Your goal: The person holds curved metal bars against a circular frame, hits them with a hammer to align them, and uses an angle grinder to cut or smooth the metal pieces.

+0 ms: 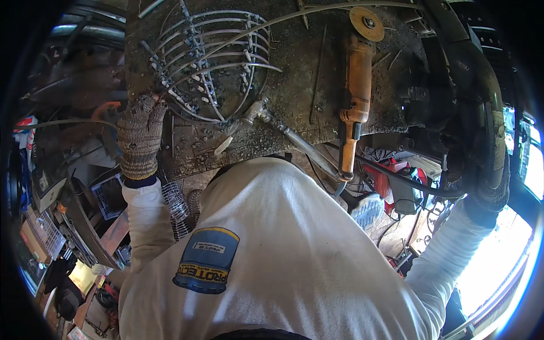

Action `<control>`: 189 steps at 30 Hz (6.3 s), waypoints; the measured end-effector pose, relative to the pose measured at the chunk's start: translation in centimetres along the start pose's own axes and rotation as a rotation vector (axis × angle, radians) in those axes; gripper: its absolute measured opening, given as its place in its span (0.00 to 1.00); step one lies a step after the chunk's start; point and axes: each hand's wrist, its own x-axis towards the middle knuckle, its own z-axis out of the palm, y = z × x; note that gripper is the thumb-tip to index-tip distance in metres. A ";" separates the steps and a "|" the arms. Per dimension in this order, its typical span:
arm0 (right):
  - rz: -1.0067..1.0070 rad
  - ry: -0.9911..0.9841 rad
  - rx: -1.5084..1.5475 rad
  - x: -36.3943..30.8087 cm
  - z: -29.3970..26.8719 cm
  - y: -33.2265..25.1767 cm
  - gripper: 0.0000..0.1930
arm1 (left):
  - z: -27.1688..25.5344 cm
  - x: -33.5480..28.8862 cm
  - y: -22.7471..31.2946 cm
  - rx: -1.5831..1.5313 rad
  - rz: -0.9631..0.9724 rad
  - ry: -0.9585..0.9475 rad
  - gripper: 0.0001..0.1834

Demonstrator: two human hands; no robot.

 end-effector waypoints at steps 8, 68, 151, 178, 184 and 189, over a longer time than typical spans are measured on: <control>0.004 -0.016 0.001 0.6 0.0 -0.4 0.30 | 0.3 -0.8 -0.6 0.072 0.054 -0.030 0.15; -0.001 -0.021 0.010 0.5 -3.1 0.8 0.40 | 0.7 -1.0 -1.5 0.129 0.107 -0.004 0.12; -0.160 0.079 -0.249 2.1 -4.7 0.9 0.28 | 0.4 -0.5 -0.4 0.127 0.042 0.031 0.12; -0.180 0.066 -0.245 2.3 -5.1 1.3 0.27 | 0.1 0.0 0.1 -0.053 -0.039 0.076 0.10; -0.184 0.069 -0.249 2.3 -5.6 1.4 0.27 | 0.4 -0.5 0.2 0.035 -0.087 0.017 0.11; -0.196 0.089 -0.274 2.0 -6.2 1.7 0.27 | 0.3 -0.1 -0.1 -0.119 -0.106 -0.037 0.12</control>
